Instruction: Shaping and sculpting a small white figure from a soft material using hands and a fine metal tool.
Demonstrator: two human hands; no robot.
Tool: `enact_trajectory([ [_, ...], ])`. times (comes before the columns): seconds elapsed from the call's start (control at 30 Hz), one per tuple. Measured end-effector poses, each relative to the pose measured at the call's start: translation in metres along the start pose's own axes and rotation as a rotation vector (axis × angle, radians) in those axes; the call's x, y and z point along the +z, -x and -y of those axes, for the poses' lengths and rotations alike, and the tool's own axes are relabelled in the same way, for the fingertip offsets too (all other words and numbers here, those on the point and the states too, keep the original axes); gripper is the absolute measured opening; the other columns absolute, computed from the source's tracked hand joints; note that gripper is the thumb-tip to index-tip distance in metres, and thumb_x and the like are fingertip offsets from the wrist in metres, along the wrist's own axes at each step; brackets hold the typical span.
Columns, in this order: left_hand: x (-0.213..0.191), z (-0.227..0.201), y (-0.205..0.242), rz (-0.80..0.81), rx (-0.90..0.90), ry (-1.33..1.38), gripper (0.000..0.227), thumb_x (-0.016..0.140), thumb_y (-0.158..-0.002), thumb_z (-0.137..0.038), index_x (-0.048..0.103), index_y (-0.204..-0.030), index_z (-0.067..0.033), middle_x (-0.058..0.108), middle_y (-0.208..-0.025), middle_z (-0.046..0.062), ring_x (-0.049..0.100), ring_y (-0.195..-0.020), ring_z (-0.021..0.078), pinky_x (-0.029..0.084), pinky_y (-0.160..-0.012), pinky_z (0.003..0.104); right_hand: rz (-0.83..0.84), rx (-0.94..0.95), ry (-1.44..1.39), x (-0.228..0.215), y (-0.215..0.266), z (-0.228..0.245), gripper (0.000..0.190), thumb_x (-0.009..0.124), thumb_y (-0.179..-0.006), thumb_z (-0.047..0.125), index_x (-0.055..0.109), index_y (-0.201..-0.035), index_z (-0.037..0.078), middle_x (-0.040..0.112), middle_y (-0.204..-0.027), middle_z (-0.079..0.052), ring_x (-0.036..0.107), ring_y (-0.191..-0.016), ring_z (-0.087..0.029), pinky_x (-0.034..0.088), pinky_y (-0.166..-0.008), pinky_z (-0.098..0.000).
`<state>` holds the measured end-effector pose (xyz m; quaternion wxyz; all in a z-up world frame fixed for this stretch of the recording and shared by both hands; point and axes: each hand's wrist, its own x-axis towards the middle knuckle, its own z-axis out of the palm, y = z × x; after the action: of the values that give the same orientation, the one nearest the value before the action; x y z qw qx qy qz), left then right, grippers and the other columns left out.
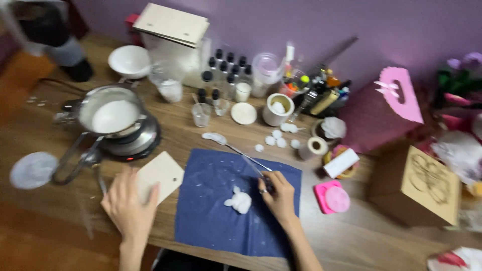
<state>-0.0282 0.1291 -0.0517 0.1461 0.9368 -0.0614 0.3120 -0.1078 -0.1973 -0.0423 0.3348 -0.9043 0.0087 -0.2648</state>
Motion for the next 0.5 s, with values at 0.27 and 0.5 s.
enact_trajectory([
  [0.27,0.043,-0.144,-0.035,0.055,0.675,0.674,0.031,0.064,-0.081,-0.024,0.063,-0.112,-0.0166,0.062,-0.115,0.003,0.059,-0.105,0.0199,0.044,-0.086,0.036,-0.040,0.084,0.002,0.003,0.001,0.001,0.006,0.074,-0.076,0.015,0.072,-0.082,0.015,0.061,-0.057,-0.004,0.061,-0.051,-0.021,0.048,-0.045,-0.0276],
  [0.5,0.078,-0.181,-0.035,0.116,0.751,0.760,0.012,0.056,-0.088,-0.020,0.057,-0.076,-0.0172,0.054,-0.063,-0.003,0.058,-0.063,0.0148,0.043,-0.072,0.029,-0.148,0.095,-0.025,-0.005,-0.004,0.008,0.008,0.073,-0.077,0.018,0.073,-0.083,0.013,0.060,-0.055,-0.005,0.059,-0.045,-0.021,0.045,-0.041,-0.0274],
])
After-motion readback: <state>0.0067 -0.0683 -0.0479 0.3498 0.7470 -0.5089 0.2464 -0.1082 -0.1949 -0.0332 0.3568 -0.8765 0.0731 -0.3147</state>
